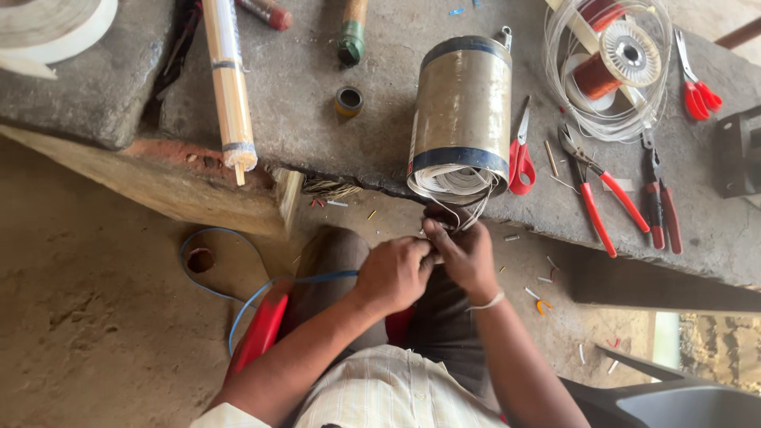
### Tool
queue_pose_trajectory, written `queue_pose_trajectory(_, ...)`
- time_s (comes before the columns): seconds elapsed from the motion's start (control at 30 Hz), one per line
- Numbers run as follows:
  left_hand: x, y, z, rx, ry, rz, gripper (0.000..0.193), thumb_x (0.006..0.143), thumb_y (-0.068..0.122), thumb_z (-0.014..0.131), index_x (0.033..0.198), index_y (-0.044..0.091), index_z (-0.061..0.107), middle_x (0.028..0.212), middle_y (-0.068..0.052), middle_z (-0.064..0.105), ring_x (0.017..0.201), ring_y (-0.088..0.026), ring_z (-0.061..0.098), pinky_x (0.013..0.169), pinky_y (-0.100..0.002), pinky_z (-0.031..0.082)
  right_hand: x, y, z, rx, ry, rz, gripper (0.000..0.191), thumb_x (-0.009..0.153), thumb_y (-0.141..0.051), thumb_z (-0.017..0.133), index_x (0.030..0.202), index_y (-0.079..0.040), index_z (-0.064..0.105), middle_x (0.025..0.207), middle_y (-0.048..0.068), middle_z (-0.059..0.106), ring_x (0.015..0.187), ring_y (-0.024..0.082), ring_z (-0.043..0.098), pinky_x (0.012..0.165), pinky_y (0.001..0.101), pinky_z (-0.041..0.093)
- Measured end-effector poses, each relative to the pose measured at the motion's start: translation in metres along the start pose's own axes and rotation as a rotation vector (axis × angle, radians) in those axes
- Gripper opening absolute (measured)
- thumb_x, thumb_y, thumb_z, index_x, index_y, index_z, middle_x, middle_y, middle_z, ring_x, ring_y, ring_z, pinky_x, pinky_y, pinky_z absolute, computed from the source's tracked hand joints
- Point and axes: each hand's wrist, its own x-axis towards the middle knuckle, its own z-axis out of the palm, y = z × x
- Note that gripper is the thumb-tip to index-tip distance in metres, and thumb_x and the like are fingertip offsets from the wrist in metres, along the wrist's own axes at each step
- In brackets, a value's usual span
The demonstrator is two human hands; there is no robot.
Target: The person sits at a workbench and wraps electrical tape around a wire, then secures a bundle of wires inside a cylindrical metal housing using a blue plastic tie. They tighten the tie, cut the excess with scissors, and adjust the wires within the housing.
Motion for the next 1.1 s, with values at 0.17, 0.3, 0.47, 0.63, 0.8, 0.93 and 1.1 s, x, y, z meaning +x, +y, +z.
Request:
queue_pose_trajectory(0.17,-0.003,0.000,-0.010,-0.001,0.077,-0.030,0.016,0.091,0.020,0.069,0.098,0.006,0.072,0.092,-0.014,0.074,0.081,-0.037,0.071,0.071,-0.047,0.056,0.002,0.010,-0.015,0.071,-0.223,-0.022,0.034,0.093,-0.004,0.074,0.124,0.003,0.064,0.118,0.008,0.067,0.104,0.016,0.063,0.089,0.0334,0.053)
queue_pose_trajectory(0.3,0.000,-0.002,-0.018,0.050,0.080,-0.069,0.017,0.093,0.022,0.069,0.099,0.007,0.074,0.093,-0.013,0.075,0.081,-0.037,0.071,0.069,-0.048,0.055,-0.002,0.014,-0.030,0.203,-0.416,-0.123,0.046,0.086,-0.009,0.082,0.126,0.001,0.062,0.122,0.005,0.066,0.113,0.015,0.064,0.100,0.0334,0.053)
queue_pose_trajectory(0.47,-0.002,-0.002,-0.012,0.014,0.086,-0.030,0.021,0.092,0.019,0.067,0.106,0.006,0.072,0.093,-0.014,0.074,0.078,-0.036,0.071,0.067,-0.047,0.056,-0.002,0.006,-0.034,-0.186,-0.295,-0.227,0.049,0.083,-0.016,0.089,0.122,0.002,0.067,0.116,0.007,0.071,0.108,0.014,0.063,0.096,0.0330,0.053)
queue_pose_trajectory(0.63,0.003,-0.012,-0.008,0.078,0.038,-0.074,0.014,0.094,0.020,0.067,0.094,0.007,0.071,0.088,-0.014,0.073,0.076,-0.037,0.071,0.068,-0.049,0.055,-0.005,-0.003,-0.037,0.112,-0.403,-0.023,0.052,0.080,-0.019,0.089,0.124,-0.003,0.065,0.113,0.003,0.071,0.102,0.012,0.066,0.090,0.0309,0.055)
queue_pose_trajectory(0.8,-0.006,0.002,0.005,0.097,-0.089,0.022,0.014,0.088,0.020,0.069,0.085,0.006,0.069,0.086,-0.016,0.071,0.079,-0.037,0.070,0.072,-0.048,0.056,0.003,0.017,-0.004,-0.073,0.126,-0.127,0.040,0.087,-0.019,0.084,0.118,0.002,0.070,0.105,0.004,0.072,0.094,0.012,0.062,0.083,0.0308,0.051)
queue_pose_trajectory(0.93,-0.008,0.003,-0.011,0.006,0.018,-0.020,0.015,0.093,0.021,0.067,0.094,0.007,0.071,0.087,-0.013,0.073,0.075,-0.036,0.071,0.067,-0.047,0.055,0.004,0.007,-0.013,0.100,-0.201,-0.043,0.036,0.090,-0.017,0.085,0.114,0.006,0.071,0.111,0.008,0.069,0.103,0.017,0.061,0.093,0.0337,0.050)
queue_pose_trajectory(1.1,-0.003,0.004,-0.022,0.071,-0.004,-0.057,0.015,0.094,0.021,0.067,0.097,0.008,0.074,0.088,-0.011,0.074,0.078,-0.035,0.071,0.068,-0.047,0.055,-0.003,-0.005,-0.031,0.121,-0.382,-0.126,0.045,0.081,-0.016,0.089,0.116,-0.001,0.065,0.116,0.003,0.068,0.109,0.014,0.064,0.099,0.0317,0.052)
